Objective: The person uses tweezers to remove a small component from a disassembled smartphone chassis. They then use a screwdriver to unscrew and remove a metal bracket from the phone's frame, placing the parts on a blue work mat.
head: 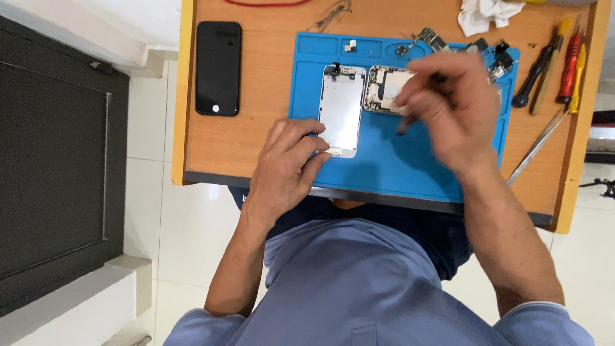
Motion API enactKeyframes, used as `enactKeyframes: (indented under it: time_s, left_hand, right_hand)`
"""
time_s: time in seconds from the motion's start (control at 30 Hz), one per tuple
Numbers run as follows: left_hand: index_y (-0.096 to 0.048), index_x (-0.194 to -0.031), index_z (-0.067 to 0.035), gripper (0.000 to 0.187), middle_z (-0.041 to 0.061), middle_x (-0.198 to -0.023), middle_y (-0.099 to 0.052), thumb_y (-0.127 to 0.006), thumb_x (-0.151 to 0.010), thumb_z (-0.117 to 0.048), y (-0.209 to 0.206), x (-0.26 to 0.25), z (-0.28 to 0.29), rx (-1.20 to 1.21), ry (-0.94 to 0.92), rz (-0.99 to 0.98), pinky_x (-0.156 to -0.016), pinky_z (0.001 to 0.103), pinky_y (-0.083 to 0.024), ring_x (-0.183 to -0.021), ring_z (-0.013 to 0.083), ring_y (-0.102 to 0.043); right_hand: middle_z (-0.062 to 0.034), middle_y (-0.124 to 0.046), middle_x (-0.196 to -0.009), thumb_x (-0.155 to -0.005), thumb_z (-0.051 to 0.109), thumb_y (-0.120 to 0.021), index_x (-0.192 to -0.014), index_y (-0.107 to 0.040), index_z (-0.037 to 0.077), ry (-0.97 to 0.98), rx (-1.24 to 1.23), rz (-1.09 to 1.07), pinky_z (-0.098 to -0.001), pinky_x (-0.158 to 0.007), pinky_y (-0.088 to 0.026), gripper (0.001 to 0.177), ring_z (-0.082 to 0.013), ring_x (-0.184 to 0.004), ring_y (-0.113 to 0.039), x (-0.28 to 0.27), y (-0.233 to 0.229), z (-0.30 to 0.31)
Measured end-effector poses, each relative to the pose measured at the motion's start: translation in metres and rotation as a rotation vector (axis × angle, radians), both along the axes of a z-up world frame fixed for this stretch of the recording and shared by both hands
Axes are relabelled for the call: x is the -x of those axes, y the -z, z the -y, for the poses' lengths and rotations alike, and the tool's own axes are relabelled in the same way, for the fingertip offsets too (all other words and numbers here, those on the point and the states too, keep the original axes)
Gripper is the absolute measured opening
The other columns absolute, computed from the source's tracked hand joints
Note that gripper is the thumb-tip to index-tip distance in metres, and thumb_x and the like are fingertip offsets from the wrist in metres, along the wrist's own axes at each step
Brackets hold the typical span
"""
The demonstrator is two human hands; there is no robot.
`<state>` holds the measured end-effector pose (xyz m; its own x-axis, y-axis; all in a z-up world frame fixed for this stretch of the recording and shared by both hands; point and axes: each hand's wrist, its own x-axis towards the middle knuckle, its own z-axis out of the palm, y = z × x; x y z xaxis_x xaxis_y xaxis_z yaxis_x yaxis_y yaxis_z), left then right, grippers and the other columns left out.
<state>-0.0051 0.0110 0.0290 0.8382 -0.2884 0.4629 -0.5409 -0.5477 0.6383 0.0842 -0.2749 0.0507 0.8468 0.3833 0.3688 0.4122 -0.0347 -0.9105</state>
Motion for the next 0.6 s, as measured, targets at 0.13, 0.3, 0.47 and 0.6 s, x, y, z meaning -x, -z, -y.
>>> enactKeyframes:
  time_s: [0.13,0.3,0.47,0.6]
  left_hand:
    - [-0.068,-0.113,-0.001,0.011,0.019,-0.129,-0.071,-0.07,-0.115,-0.011,0.0,-0.002,0.001,-0.029,0.011,0.016,-0.103,0.051,-0.05,-0.112,0.0395,-0.064]
    - [-0.081,-0.107,-0.009,0.008,0.011,-0.123,-0.077,-0.084,-0.102,-0.004,0.006,0.002,0.004,-0.012,-0.095,-0.065,-0.103,0.053,-0.06,-0.12,0.0368,-0.074]
    - [-0.081,-0.106,-0.009,0.008,0.011,-0.122,-0.077,-0.085,-0.101,-0.005,0.006,0.0,0.004,-0.003,-0.096,-0.056,-0.105,0.052,-0.06,-0.119,0.0361,-0.075]
    - [-0.08,-0.108,-0.009,0.01,0.011,-0.123,-0.077,-0.087,-0.101,-0.006,0.011,0.001,0.004,0.001,-0.102,-0.031,-0.106,0.052,-0.06,-0.12,0.0356,-0.074]
  right_hand:
    - [-0.0236,-0.078,-0.115,-0.12,0.011,-0.063,-0.15,-0.051,-0.004,-0.071,0.073,0.107,-0.0412,-0.082,-0.075,0.036,-0.0359,-0.089,-0.085,0.007,-0.001,-0.016]
    - [-0.0177,-0.085,-0.109,-0.108,0.012,-0.076,-0.137,-0.068,-0.003,-0.042,0.122,0.152,-0.0466,-0.084,-0.071,0.033,-0.0325,-0.095,-0.085,0.005,0.003,-0.018]
    - [-0.015,-0.086,-0.107,-0.108,0.014,-0.076,-0.127,-0.072,0.002,-0.093,0.051,0.093,-0.0417,-0.083,-0.07,0.024,-0.0276,-0.095,-0.085,0.006,0.001,-0.019]
    - [-0.0187,-0.085,-0.11,-0.107,0.015,-0.077,-0.121,-0.074,0.002,-0.125,0.061,0.112,-0.0472,-0.084,-0.07,0.02,-0.0341,-0.097,-0.085,0.009,-0.012,-0.025]
